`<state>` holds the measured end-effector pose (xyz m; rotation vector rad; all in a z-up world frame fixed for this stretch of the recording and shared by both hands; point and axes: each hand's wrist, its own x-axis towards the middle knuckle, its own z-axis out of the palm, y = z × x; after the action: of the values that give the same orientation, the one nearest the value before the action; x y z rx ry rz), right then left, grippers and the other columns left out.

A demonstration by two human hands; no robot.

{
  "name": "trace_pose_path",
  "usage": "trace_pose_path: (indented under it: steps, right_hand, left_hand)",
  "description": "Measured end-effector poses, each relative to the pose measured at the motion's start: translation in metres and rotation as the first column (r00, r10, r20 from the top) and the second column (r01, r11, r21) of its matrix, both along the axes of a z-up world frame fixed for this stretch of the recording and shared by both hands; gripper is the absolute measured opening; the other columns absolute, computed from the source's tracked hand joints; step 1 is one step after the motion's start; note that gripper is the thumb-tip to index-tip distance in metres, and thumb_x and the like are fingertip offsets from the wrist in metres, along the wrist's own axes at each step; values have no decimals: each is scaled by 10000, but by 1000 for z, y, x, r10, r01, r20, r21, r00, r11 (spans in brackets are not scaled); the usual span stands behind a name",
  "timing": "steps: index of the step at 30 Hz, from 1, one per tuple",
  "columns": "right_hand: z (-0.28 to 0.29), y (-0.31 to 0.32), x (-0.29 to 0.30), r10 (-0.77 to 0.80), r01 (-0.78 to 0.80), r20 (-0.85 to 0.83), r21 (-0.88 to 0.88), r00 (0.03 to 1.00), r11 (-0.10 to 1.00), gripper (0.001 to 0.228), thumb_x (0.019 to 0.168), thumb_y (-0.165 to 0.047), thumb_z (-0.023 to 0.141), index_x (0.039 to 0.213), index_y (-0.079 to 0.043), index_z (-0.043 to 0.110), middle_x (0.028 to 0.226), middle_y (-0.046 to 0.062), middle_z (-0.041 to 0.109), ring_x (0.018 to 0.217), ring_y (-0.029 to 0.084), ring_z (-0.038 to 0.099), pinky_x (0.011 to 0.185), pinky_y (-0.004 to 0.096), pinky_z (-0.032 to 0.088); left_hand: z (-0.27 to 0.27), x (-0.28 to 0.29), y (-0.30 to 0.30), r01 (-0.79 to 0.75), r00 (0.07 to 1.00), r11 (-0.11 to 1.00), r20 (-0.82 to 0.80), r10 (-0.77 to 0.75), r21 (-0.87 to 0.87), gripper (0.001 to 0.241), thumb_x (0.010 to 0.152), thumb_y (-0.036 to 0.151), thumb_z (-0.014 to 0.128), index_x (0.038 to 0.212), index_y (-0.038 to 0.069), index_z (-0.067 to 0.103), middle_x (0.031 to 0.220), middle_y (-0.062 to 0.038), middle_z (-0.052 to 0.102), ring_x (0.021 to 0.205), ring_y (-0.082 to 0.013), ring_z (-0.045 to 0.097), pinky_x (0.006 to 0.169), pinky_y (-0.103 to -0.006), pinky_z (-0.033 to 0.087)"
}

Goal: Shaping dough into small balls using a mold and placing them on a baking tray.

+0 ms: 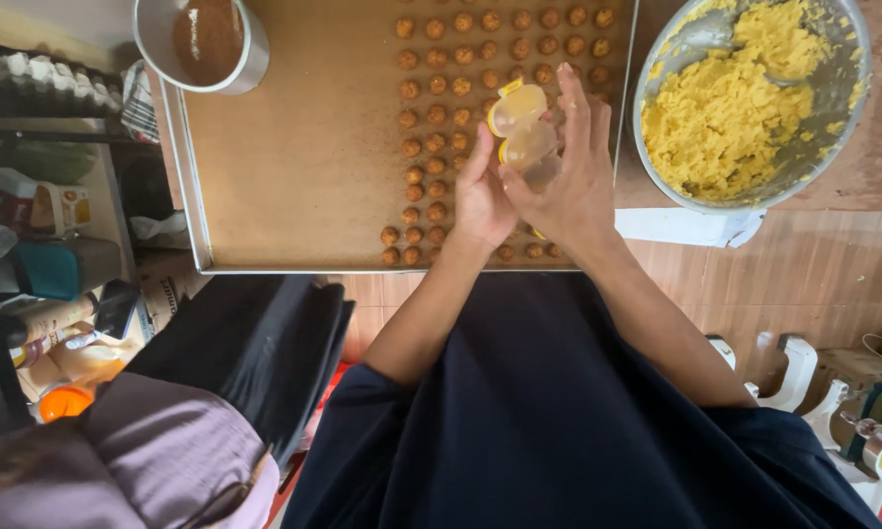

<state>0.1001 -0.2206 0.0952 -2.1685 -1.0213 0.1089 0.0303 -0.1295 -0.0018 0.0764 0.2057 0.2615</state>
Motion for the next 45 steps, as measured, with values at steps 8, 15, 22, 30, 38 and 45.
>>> trace_pose_path:
  steps: [8, 15, 22, 30, 38, 45]
  right_hand:
    - [19, 0, 9, 12, -8, 19, -156, 1000, 988, 972, 826, -277, 881, 1615, -112, 339, 1426, 197, 526, 1251, 406, 594, 945, 492, 572]
    - [32, -4, 24, -28, -11, -306, -124, 952, 992, 789, 842, -253, 846, 1524, -100, 481, 1313, 152, 551, 1023, 253, 643, 825, 383, 585]
    - [19, -22, 45, 132, 157, -733, 311, 667, 937, 422, 1053, -59, 693, 1458, -44, 573, 1244, 61, 604, 1012, 113, 632, 879, 257, 572]
    - [19, -26, 44, 215, 178, -749, 406, 626, 897, 345, 1052, 16, 571, 1396, 0, 601, 1193, 90, 680, 1038, 136, 663, 888, 291, 588]
    - [17, -28, 36, 322, 134, -700, 512, 638, 848, 382, 1044, 72, 536, 1415, -7, 578, 1264, 88, 671, 1134, 149, 674, 1016, 291, 578]
    - [-11, -31, 20, 122, 109, -504, 406, 855, 907, 254, 1026, 106, 623, 1252, -2, 658, 1087, 59, 666, 892, 107, 652, 770, 233, 543]
  left_hand:
    - [14, 0, 7, -101, 983, 966, -123, 133, 239, 599, 1078, 398, 536, 1597, 142, 381, 1547, -69, 488, 1437, -239, 475, 1223, -460, 400]
    - [9, -3, 5, 13, 993, 992, -116, 1, 123, 613, 1064, 464, 573, 1577, 186, 384, 1404, -92, 568, 1276, -257, 585, 1096, -460, 500]
    - [16, -2, 9, 132, 989, 989, -82, -127, 64, 750, 1010, 661, 478, 1402, 25, 539, 1256, -162, 675, 1127, -301, 690, 960, -491, 593]
    - [24, 1, 8, 191, 964, 974, -213, -162, 122, 854, 984, 740, 407, 1424, 17, 524, 1206, -186, 695, 1005, -326, 713, 834, -440, 623]
    - [17, 0, 10, 175, 972, 978, -181, -153, 115, 925, 966, 787, 428, 1391, -23, 570, 1175, -197, 708, 951, -273, 726, 842, -435, 625]
    - [23, 1, 8, 65, 969, 987, -247, -27, 147, 822, 959, 757, 433, 1313, 31, 586, 1108, -142, 709, 896, -262, 722, 780, -425, 625]
